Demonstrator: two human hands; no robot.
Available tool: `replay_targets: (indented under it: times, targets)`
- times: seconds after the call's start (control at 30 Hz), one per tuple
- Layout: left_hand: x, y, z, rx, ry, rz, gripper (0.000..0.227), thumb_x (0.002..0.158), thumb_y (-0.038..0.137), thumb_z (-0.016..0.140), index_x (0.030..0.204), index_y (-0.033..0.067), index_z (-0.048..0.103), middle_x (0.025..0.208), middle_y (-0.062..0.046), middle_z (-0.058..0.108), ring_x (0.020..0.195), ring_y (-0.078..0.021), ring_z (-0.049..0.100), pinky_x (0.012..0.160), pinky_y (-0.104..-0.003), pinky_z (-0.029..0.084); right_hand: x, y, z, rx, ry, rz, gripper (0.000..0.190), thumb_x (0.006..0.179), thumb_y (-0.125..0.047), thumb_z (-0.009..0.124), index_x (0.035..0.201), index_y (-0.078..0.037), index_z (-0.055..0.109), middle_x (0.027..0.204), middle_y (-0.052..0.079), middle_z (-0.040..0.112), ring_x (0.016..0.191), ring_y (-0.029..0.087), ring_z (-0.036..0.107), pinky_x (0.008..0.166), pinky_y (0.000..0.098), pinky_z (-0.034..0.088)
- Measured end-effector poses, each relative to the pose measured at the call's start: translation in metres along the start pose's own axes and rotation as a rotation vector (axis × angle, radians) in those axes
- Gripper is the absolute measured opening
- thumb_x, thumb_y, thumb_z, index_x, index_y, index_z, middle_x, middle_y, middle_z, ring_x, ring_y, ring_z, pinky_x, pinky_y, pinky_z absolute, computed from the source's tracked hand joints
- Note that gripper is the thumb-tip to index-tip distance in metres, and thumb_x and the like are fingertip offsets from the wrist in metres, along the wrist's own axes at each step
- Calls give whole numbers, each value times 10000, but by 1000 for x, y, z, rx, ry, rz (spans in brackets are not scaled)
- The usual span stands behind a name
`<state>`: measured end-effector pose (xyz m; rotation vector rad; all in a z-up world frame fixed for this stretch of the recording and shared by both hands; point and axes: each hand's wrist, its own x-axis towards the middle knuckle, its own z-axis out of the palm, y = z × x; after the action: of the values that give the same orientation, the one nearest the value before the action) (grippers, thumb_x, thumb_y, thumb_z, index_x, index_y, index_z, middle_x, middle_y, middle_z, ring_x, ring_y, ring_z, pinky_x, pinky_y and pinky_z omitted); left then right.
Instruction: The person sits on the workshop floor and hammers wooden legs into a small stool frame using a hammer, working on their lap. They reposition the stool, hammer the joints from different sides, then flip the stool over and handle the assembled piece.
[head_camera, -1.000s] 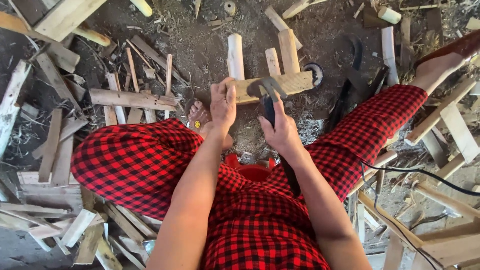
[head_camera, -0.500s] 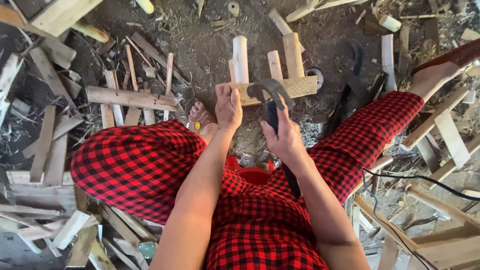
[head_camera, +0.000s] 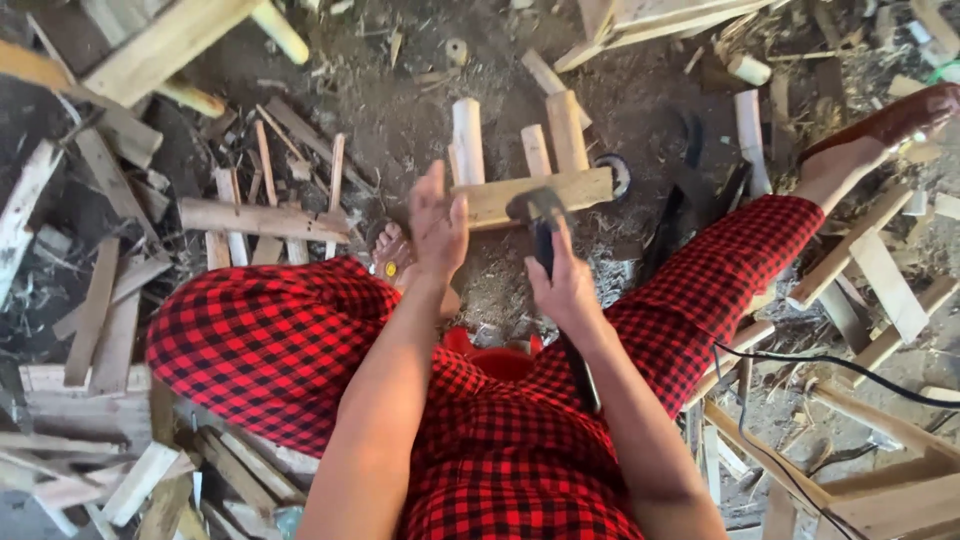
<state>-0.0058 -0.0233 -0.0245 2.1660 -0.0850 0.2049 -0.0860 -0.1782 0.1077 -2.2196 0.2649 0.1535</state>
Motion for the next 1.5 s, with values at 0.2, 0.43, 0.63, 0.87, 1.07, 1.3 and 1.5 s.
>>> replay_targets:
  times: [0.2,0.43,0.63,0.87,1.07,1.3,1.5]
  targets:
    - [13,25,-24,192,-63,397,459,620,165,762,1070,209,681,1154,-34,536,1134,-280,502,882,-367,454,-3,28,2,-35,26,20,595,871,-168,567,1410,-99,324,892,304,648,811,463,643,664,533,532]
    - [13,20,-31,77,-286,243,300,677,131,803,937,194,667,1231,-7,483,1131,-277,542,909,-331,507,-3,39,9,-43,29,58,604,858,-233,585,1402,-154,333,928,270,648,837,443,644,677,517,535]
    - [17,35,-39,151,-305,184,207,730,149,779,900,210,676,1248,34,487,1138,-236,556,925,-291,510,0,37,10,0,19,65,601,851,-234,582,1388,-128,334,954,287,637,858,463,631,697,545,523]
    - [11,27,-39,309,-282,231,283,790,240,736,1038,301,613,1299,72,458,1061,-167,609,869,-269,540,-1,40,7,-7,-51,141,592,864,-251,555,1388,-148,300,995,306,618,914,488,608,772,560,497]
    - [10,30,-38,51,-250,-7,754,722,350,782,1360,172,423,1263,-141,465,1046,-306,561,861,-396,518,-2,43,10,-25,-88,220,628,871,-273,546,1423,-242,250,1007,264,630,949,442,616,806,530,505]
    - [14,9,-2,98,-172,-363,516,934,520,393,1346,216,460,1110,-224,584,1092,-429,536,945,-475,385,-2,44,12,-51,-87,203,589,879,-282,540,1402,-175,290,1015,295,619,944,453,614,813,540,494]
    - [11,4,15,-310,-153,-260,431,982,401,287,1338,229,460,1319,-144,527,1234,-333,473,1044,-415,370,0,25,1,-28,-112,251,626,870,-264,549,1424,-144,283,1014,317,617,970,477,594,829,557,479]
